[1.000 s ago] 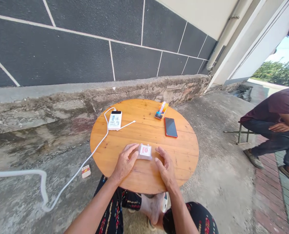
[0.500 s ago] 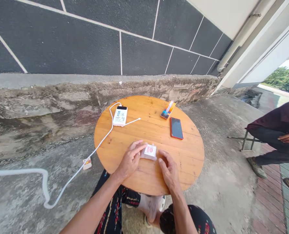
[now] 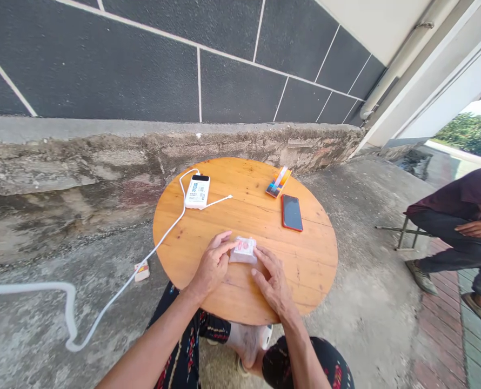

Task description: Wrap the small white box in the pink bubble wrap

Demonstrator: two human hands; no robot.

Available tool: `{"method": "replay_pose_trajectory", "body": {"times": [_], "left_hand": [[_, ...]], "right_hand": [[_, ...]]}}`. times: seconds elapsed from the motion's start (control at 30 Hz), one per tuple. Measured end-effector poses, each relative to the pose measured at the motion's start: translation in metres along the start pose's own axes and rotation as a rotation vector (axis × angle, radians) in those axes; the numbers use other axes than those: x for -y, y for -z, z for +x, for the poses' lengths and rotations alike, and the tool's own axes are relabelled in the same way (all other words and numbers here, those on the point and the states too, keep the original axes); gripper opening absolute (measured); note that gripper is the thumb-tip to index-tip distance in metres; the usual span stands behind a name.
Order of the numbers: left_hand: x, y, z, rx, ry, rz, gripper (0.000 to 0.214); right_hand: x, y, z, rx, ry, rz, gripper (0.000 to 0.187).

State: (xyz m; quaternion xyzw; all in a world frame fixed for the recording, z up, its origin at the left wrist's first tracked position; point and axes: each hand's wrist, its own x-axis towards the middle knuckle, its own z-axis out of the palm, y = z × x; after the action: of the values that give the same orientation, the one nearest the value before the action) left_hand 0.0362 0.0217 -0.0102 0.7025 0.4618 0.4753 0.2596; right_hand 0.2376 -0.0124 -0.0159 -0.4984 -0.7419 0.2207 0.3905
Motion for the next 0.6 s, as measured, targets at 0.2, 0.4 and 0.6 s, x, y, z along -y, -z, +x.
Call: {"method": "replay_pose_trajectory", "body": {"times": [0.2, 0.4, 0.6], "left_hand": [[0.0002, 0.0002, -0.0005, 0.017, -0.005, -0.004, 0.048], [-0.0009, -0.0001, -0.0014, 0.011, -0.001, 0.000, 0.047], [0.0008, -0.0020, -0.0007, 0.025, -0.006, 0.020, 0.049]], "right_hand": [[0.0045, 0.0019, -0.0017, -0.049, -0.041, 0.072, 0.045], [0.0057, 0.0021, -0.0029, -0.107, -0.083, 0.154, 0.040], [0.0046, 0.0015, -0.0006, -0.053, -0.049, 0.124, 0.037]]}}
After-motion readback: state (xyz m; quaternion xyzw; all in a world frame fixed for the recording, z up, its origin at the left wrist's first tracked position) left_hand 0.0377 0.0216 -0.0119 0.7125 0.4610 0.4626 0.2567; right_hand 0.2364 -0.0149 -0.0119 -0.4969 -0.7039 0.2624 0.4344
